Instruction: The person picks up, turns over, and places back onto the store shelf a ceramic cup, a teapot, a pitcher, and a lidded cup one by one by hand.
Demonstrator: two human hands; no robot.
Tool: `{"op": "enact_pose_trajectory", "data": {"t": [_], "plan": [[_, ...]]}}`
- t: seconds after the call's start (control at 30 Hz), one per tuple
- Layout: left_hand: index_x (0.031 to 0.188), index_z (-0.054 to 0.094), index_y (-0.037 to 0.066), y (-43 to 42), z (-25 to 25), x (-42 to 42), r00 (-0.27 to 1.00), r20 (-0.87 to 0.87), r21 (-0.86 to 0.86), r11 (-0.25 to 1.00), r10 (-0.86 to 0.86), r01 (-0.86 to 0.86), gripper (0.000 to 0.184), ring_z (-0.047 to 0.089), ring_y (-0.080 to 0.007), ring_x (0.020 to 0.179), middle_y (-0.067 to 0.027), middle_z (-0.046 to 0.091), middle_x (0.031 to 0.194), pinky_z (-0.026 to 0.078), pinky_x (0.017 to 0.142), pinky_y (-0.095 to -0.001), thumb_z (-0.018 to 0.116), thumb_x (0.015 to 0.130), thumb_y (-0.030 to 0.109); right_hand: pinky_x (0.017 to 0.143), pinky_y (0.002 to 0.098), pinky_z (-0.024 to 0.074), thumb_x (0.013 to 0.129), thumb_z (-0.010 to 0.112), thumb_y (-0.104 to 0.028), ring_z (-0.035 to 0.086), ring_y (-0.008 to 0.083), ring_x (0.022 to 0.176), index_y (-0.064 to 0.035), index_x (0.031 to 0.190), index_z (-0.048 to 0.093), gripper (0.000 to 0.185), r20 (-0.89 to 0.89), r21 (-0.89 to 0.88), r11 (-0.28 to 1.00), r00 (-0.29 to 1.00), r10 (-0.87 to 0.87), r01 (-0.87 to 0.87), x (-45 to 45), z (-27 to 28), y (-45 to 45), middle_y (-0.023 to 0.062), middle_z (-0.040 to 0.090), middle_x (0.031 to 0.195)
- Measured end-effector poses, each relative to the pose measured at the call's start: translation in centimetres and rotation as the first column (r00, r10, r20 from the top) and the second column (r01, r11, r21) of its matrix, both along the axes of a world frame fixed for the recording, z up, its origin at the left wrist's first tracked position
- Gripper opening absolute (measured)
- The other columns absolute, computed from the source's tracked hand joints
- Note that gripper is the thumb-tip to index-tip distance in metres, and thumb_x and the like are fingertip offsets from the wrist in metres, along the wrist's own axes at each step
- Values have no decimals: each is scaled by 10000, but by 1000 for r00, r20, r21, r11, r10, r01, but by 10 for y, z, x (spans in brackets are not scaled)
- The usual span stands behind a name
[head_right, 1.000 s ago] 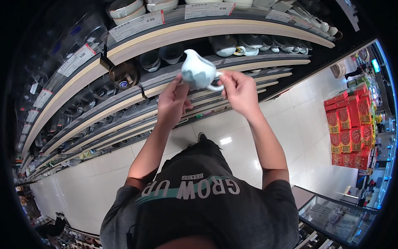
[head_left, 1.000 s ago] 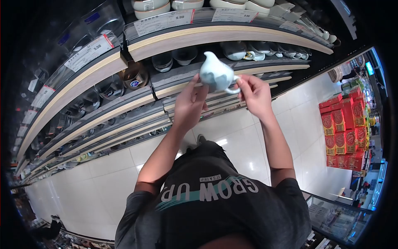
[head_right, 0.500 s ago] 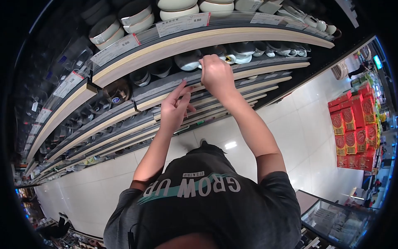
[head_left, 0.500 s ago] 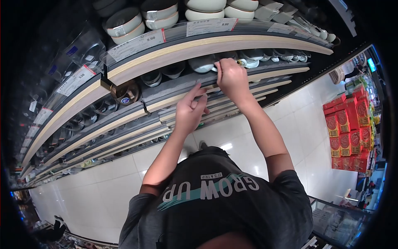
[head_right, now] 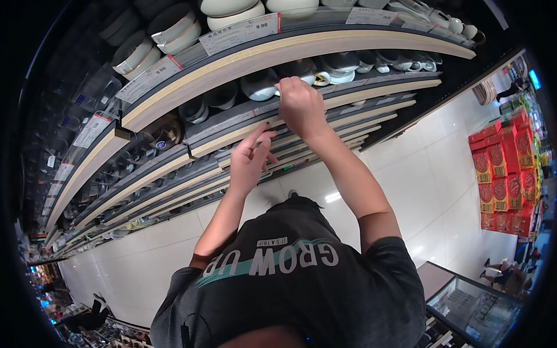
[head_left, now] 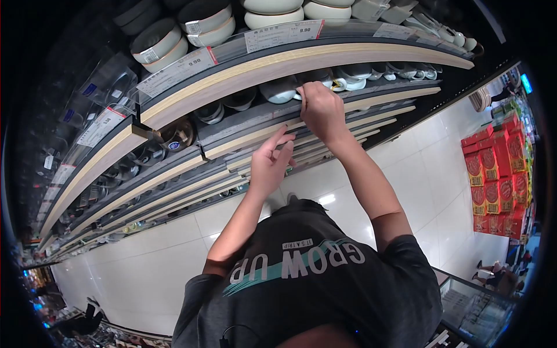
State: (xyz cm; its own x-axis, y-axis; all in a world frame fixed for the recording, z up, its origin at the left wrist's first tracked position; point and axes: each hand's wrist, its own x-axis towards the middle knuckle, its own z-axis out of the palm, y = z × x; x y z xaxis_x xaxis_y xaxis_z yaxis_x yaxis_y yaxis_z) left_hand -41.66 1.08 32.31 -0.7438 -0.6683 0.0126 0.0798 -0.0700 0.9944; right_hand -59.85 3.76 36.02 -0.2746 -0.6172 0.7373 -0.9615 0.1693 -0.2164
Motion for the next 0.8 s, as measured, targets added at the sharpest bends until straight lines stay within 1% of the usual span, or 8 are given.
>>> {"op": "enact_pose_trajectory", "data": {"t": [0.2, 0.37, 0.43, 0.57, 0.63, 0.7, 0.77, 0.8], "plan": [[1364, 486, 17, 9, -16, 6, 999, 32, -4, 1000, -25, 25, 417, 644, -98, 667, -100, 661, 1162, 426, 485, -180, 552, 977, 158, 517, 419, 515, 894, 590, -194, 639, 349, 624, -53, 795, 592, 172, 83, 55, 997, 995, -63, 59, 2, -6, 1, 120, 658, 760], [1346, 502, 12, 15, -19, 16, 1000, 17, -47, 999, -25, 26, 396, 647, -103, 659, -100, 670, 1134, 427, 482, -184, 542, 979, 155, 520, 405, 521, 893, 598, -207, 646, 334, 632, -64, 831, 614, 157, 56, 44, 995, 994, -91, 88, 4, -9, -1, 111, 662, 778], [1328, 518, 13, 17, -20, 21, 997, 65, -54, 998, -33, 37, 375, 643, -106, 639, -103, 671, 1119, 424, 478, -186, 538, 979, 149, 525, 398, 526, 885, 612, -203, 648, 329, 632, -67, 853, 626, 140, 57, 38, 995, 994, -91, 89, 6, -10, 0, 107, 665, 800], [1308, 537, 17, 24, -37, 34, 997, 56, 13, 999, -45, 45, 352, 635, -107, 615, -101, 683, 1078, 419, 470, -192, 532, 981, 148, 541, 361, 541, 846, 658, -147, 665, 292, 673, -72, 926, 644, 111, 12, -142, 989, 999, -37, 39, 14, -6, 6, 85, 678, 924], [1271, 564, 15, 26, -55, 42, 995, 86, 6, 999, -50, 50, 325, 595, -83, 577, -82, 700, 962, 411, 468, -195, 531, 984, 163, 541, 348, 543, 833, 664, -119, 668, 276, 685, -74, 955, 650, 131, -8, -193, 980, 999, -38, 36, 20, -6, 18, 77, 680, 958], [1246, 580, 13, 25, -85, 53, 989, 115, 31, 995, -93, 90, 310, 563, -65, 561, -68, 693, 897, 400, 469, -192, 534, 984, 172, 542, 327, 541, 806, 654, -64, 664, 252, 699, -78, 991, 656, 186, -42, -256, 961, 995, 94, -102, 26, -18, 39, 74, 686, 963], [1184, 617, 7, 23, -134, 65, 976, 199, 16, 996, -89, 87, 279, 506, -45, 531, -46, 674, 799, 389, 472, -200, 540, 982, 183, 543, 319, 534, 766, 655, -17, 660, 242, 699, -77, 1007, 658, 249, -77, -101, 984, 988, 136, -143, 38, -42, 69, 77, 681, 934], [1148, 638, 4, 21, -172, 72, 967, 248, -20, 998, -54, 61, 264, 481, -44, 518, -37, 661, 767, 388, 474, -211, 543, 981, 184, 545, 320, 532, 762, 656, -9, 660, 244, 703, -79, 999, 657, 247, 31, -67, 987, 988, 149, -146, 48, -60, 81, 79, 675, 916]]}}
